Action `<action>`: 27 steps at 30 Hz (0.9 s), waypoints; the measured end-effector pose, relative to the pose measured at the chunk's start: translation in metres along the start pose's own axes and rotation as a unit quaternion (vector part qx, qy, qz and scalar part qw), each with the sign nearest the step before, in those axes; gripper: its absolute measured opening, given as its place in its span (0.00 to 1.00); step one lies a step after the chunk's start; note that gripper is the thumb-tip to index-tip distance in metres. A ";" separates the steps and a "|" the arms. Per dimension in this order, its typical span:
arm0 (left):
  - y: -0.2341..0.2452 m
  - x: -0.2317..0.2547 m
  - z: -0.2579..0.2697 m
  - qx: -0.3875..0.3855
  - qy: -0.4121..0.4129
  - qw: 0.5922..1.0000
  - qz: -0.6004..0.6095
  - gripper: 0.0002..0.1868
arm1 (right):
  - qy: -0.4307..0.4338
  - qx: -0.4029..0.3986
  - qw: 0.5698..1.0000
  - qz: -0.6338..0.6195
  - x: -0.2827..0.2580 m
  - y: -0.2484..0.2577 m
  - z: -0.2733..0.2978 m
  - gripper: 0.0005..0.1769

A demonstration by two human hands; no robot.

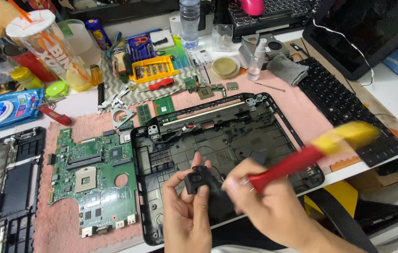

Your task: The person cleans a small black plastic component using a red-handled brush, then places it into the laptop chassis. They proceed to connect a white ribbon cable to the motherboard and tuck it into the chassis.

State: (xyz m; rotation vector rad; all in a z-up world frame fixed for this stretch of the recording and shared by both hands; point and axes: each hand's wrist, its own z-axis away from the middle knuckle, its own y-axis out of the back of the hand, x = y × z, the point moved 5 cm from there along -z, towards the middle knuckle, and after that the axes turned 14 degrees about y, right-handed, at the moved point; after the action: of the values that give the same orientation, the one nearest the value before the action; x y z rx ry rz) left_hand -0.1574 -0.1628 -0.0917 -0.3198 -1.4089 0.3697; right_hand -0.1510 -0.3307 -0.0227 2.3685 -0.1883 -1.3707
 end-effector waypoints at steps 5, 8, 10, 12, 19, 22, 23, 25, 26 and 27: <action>-0.006 0.006 0.002 -0.057 0.004 0.998 0.007 0.16 | 0.006 0.110 0.994 0.019 -0.002 0.009 0.003 0.12; -0.006 0.008 0.001 -0.069 0.026 0.997 0.018 0.15 | -0.015 0.112 0.993 0.017 0.001 0.012 0.005 0.12; -0.002 0.007 0.001 -0.051 0.038 0.998 0.028 0.15 | -0.036 0.044 0.998 -0.005 0.003 0.009 0.004 0.14; -0.001 0.007 -0.001 -0.057 0.036 0.997 0.026 0.17 | -0.045 0.117 0.992 -0.017 0.002 0.020 0.003 0.14; 0.004 0.006 -0.004 -0.018 0.076 0.996 0.040 0.18 | -0.040 0.027 0.999 -0.006 -0.001 0.016 0.000 0.14; 0.006 0.000 -0.007 -0.026 0.084 0.993 0.077 0.19 | -0.037 0.147 0.988 -0.023 0.005 0.027 0.008 0.15; 0.008 -0.003 -0.008 -0.019 0.119 0.989 0.081 0.25 | -0.006 0.068 0.997 0.032 0.001 0.025 0.004 0.14; 0.011 -0.004 -0.009 -0.010 0.152 0.985 0.085 0.32 | 0.028 -0.013 0.996 0.085 -0.003 0.022 0.003 0.14; 0.013 -0.005 -0.008 0.002 0.187 0.978 0.090 0.31 | 0.037 0.022 0.995 0.088 -0.005 0.026 0.004 0.13; 0.015 -0.007 -0.006 0.012 0.223 0.970 0.095 0.31 | 0.044 0.058 0.993 0.092 -0.006 0.030 0.006 0.12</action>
State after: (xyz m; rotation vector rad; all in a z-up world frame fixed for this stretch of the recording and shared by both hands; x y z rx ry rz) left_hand -0.1531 -0.1525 -0.1046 -0.4865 -0.9348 0.4399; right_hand -0.1570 -0.3583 -0.0085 2.4312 -0.4609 -1.1964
